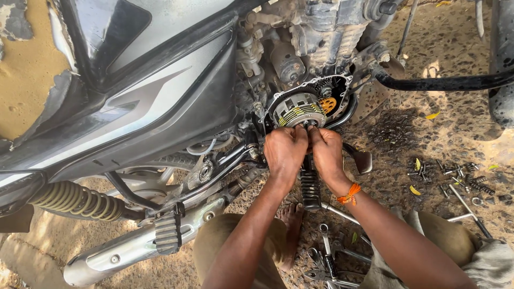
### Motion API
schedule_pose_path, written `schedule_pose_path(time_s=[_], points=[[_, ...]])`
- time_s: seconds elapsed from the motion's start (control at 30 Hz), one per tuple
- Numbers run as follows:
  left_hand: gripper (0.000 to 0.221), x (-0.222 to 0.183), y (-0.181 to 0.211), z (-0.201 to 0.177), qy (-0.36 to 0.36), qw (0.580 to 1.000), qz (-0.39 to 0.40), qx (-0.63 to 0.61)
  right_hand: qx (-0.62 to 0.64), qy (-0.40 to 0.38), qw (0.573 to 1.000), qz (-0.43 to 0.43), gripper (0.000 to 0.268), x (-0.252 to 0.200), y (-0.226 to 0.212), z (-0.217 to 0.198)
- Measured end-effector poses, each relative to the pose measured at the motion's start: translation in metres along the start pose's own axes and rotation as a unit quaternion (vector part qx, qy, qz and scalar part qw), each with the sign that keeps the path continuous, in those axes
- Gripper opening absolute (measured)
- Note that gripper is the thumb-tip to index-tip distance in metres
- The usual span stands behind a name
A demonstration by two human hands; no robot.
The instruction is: Repairing or replacing the clutch assembly on a motorcycle engine.
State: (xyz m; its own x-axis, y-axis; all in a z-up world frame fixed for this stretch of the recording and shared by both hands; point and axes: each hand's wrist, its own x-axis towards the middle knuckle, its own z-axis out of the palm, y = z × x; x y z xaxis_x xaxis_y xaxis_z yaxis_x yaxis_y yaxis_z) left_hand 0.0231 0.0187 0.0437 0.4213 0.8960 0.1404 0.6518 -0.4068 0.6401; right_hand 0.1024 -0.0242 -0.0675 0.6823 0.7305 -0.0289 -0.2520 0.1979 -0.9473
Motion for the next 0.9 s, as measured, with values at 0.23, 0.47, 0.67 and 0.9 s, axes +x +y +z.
schedule_pose_path(time_s=[0.23,0.47,0.67,0.9], points=[[0.021,0.014,-0.034,0.022,-0.077,0.941,-0.135,-0.300,-0.058,0.020,0.998,-0.010,0.026,0.002,-0.012,0.003],[0.025,0.014,-0.026,0.022,-0.033,0.965,-0.101,-0.238,-0.005,0.001,1.000,0.030,0.035,0.011,-0.005,0.002],[0.032,0.014,0.007,-0.001,-0.020,0.993,-0.069,-0.093,0.003,-0.002,1.000,0.009,0.039,0.007,0.008,0.005],[0.023,0.029,-0.045,0.024,-0.101,0.937,-0.104,-0.318,-0.065,0.025,0.997,-0.023,0.031,0.003,-0.017,0.010]])
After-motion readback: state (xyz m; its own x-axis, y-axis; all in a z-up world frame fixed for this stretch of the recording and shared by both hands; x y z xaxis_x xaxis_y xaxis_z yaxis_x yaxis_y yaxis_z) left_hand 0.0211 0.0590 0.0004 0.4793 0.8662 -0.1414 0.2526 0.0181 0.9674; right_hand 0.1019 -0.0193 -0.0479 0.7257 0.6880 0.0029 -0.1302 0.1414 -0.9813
